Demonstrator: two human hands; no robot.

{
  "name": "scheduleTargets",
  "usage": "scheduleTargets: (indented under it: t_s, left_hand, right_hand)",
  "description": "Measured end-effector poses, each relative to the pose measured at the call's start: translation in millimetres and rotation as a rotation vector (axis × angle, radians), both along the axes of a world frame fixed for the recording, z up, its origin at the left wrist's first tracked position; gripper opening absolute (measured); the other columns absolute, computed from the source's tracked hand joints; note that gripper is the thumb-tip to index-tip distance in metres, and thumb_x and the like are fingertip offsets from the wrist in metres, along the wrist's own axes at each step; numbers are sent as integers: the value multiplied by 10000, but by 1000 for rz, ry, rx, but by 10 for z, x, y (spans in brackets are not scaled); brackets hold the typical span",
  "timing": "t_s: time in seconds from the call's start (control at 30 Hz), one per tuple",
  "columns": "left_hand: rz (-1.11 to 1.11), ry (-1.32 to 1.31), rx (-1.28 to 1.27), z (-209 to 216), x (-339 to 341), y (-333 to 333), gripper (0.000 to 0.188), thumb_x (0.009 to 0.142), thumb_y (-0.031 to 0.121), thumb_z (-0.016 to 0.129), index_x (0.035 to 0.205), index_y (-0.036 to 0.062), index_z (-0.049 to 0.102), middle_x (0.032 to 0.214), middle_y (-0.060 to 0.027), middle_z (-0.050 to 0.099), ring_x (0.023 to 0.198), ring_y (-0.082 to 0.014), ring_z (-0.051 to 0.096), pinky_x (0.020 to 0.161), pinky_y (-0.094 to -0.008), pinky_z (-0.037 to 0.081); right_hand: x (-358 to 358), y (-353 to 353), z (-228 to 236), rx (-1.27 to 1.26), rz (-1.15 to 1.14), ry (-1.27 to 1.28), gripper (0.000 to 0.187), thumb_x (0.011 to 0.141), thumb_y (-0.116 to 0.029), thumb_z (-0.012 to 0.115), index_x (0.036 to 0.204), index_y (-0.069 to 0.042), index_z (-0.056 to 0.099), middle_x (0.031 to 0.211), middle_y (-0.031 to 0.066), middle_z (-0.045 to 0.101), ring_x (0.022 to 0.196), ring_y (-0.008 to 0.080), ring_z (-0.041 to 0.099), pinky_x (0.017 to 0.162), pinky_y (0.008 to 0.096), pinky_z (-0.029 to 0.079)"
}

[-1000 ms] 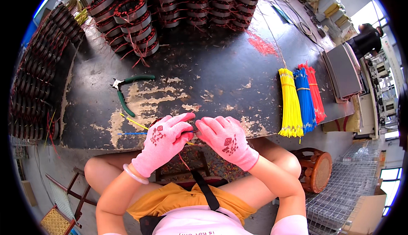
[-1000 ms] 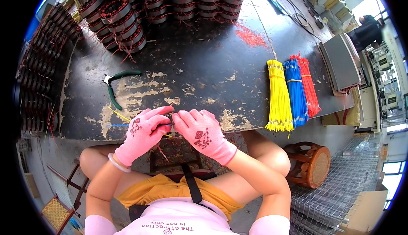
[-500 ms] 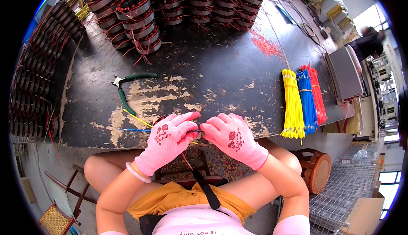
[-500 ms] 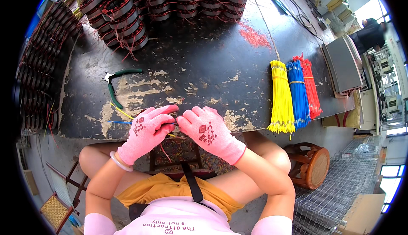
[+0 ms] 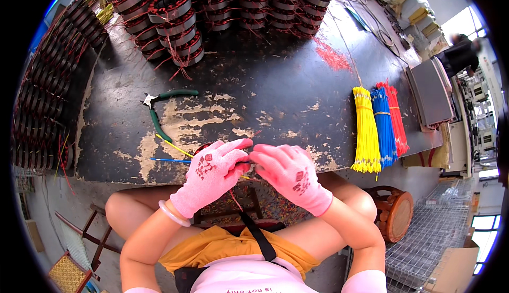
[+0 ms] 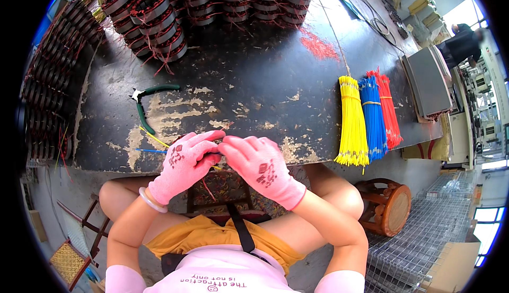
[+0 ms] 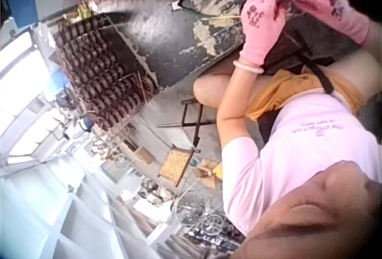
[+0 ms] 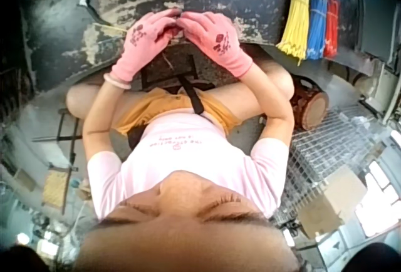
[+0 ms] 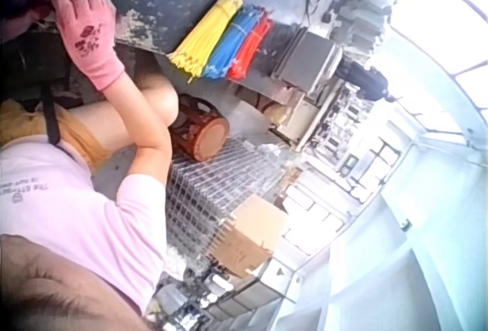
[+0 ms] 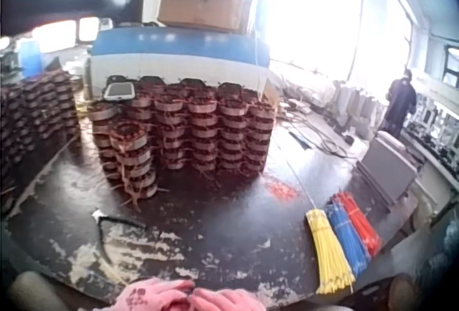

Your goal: The person sits at a workbench and assembles small cylindrical electrical components by inserting colored wires into them. They use pliers to trim the wires and secure them with zip ties, then place the finished units into a stack.

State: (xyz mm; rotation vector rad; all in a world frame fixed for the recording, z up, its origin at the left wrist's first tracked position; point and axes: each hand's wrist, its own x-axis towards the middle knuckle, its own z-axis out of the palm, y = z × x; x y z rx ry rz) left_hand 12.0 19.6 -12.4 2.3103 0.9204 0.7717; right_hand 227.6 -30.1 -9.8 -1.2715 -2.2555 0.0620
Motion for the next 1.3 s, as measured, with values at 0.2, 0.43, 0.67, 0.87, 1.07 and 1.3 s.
scheduleTargets:
  t_s: [0.2, 0.43, 0.67, 0.87, 1.07, 1.3]
  left_hand:
    - [7, 26, 8, -14, 3, -10, 199, 807, 71, 754, 1002, 85, 714, 1252, -56, 719, 896, -290, 674, 814, -406, 551]
    - [76, 66, 50, 236, -112, -70, 229, 853, 73, 720, 1079, 69, 687, 1325, -114, 668, 1054, -326, 669, 935, -425, 527]
    - [88, 197, 156, 53, -259, -14, 324, 917, 78, 637, 1239, 70, 663, 1374, -131, 620, 1264, -365, 564, 1107, -489, 420]
    - [53, 242, 146, 53, -137, 26, 333, 930, 71, 608, 1261, 52, 648, 1338, -127, 631, 1286, -353, 554, 1112, -475, 419]
    - [98, 233, 135, 49, -208, -38, 338, 937, 50, 582, 1269, 52, 645, 1337, -127, 627, 1276, -363, 550, 1113, -475, 408]
    - [88, 256, 60, 41, -159, -56, 322, 966, 66, 539, 1273, 25, 632, 1362, -137, 613, 1312, -372, 521, 1131, -473, 378]
  right_hand:
    - [-85, 11, -87, -75, -15, 7, 323, 821, -125, 696, 1139, -131, 641, 937, 23, 601, 862, 228, 615, 751, 383, 492]
    - [25, 44, -131, -35, 79, 5, 315, 814, -112, 714, 1122, -173, 693, 921, 9, 610, 839, 223, 609, 749, 378, 488]
    - [78, 199, -172, 3, 169, -99, 357, 806, -128, 705, 1150, -226, 717, 949, -27, 635, 869, 190, 626, 757, 366, 507]
    - [235, 134, -160, -26, 100, 53, 331, 842, -141, 735, 1168, -192, 711, 973, -11, 650, 898, 215, 643, 771, 376, 526]
    - [1452, -373, 230, 157, -670, 205, 136, 920, -225, 724, 966, -98, 706, 838, 107, 677, 799, 317, 671, 734, 417, 539]
    - [3149, -1305, 74, -15, -1498, -14, 358, 955, -419, 670, 844, -79, 693, 833, 149, 700, 798, 367, 687, 701, 447, 538]
